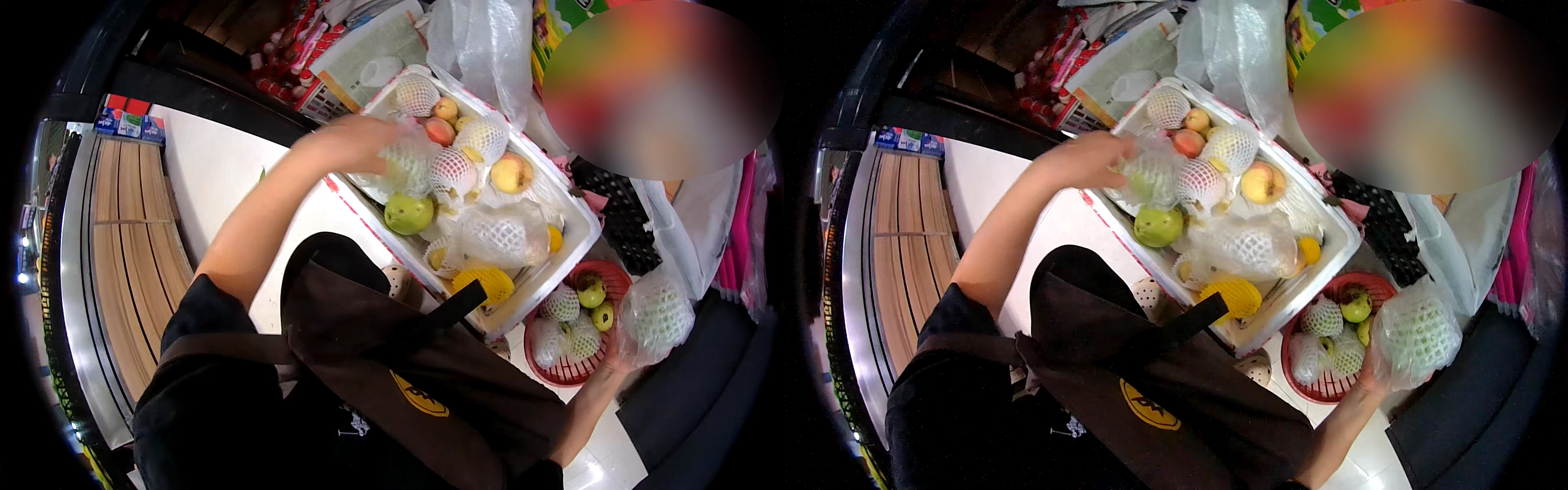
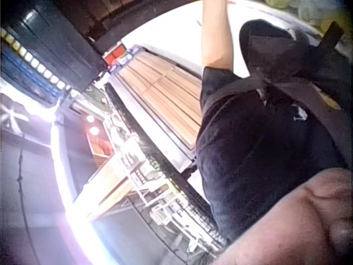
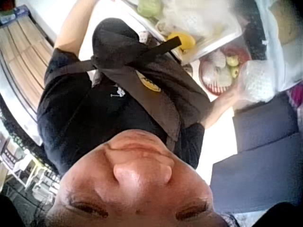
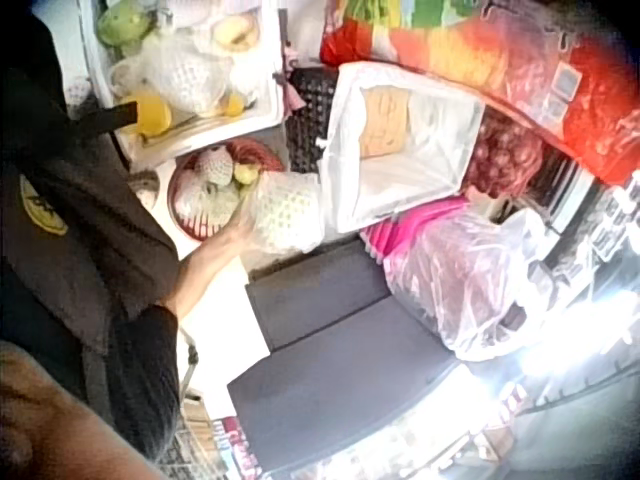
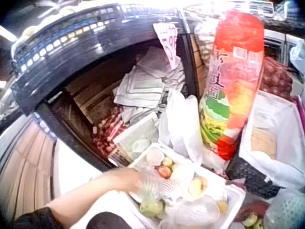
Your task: The person packs green pears from a styrofoam box and a display shelf into a red basket and a plastic-lined shopping cart. They handle the pears one by one, placing them into protective foam nets and then into the containers. The person moves between the display area and the cart, eventually carrying the basket to a checkout counter.
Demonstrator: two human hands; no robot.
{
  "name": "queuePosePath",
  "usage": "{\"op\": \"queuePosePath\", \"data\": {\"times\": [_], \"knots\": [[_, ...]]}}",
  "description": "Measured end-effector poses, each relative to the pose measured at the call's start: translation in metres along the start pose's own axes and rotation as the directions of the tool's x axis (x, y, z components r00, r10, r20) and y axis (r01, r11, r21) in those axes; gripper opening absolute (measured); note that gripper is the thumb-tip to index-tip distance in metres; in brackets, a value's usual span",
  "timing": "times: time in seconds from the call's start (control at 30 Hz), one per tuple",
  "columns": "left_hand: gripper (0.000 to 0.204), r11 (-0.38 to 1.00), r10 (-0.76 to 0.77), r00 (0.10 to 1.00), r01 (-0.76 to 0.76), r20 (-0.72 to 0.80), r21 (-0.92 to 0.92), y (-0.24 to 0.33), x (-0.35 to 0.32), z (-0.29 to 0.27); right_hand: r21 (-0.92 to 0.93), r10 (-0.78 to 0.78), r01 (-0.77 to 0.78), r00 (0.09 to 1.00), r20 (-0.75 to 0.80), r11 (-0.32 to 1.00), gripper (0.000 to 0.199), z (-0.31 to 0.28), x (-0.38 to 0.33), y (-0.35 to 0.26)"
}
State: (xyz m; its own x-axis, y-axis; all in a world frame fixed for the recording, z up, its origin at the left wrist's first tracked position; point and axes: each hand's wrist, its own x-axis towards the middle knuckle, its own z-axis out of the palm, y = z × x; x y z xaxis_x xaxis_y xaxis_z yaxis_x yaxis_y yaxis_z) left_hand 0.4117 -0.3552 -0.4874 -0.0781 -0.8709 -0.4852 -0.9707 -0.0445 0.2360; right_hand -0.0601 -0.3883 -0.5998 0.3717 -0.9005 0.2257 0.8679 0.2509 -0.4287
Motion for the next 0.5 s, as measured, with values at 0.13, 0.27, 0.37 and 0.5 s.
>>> {"op": "queuePosePath", "data": {"times": [0.13,0.27,0.37,0.5], "knots": [[0.087,0.966,-0.133,0.976,0.166,-0.172,0.196,-0.129,-0.013,0.090,-0.042,-0.046,0.035,0.952,-0.302,0.998,0.061,0.005,0.008,0.012],[0.098,0.995,-0.011,0.975,0.033,-0.222,0.097,-0.137,0.008,0.108,-0.172,-0.162,0.055,0.689,-0.706,0.983,0.070,0.024,-0.001,0.009],[0.100,0.991,0.043,0.962,-0.007,-0.270,0.133,-0.139,0.011,0.110,-0.182,-0.123,0.000,0.740,-0.661,0.983,0.069,0.013,-0.023,0.008],[0.097,0.987,0.147,0.909,-0.158,-0.389,0.006,-0.161,0.018,0.134,-0.322,-0.132,-0.177,0.658,-0.741,0.930,0.073,0.001,-0.049,0.013]]}}
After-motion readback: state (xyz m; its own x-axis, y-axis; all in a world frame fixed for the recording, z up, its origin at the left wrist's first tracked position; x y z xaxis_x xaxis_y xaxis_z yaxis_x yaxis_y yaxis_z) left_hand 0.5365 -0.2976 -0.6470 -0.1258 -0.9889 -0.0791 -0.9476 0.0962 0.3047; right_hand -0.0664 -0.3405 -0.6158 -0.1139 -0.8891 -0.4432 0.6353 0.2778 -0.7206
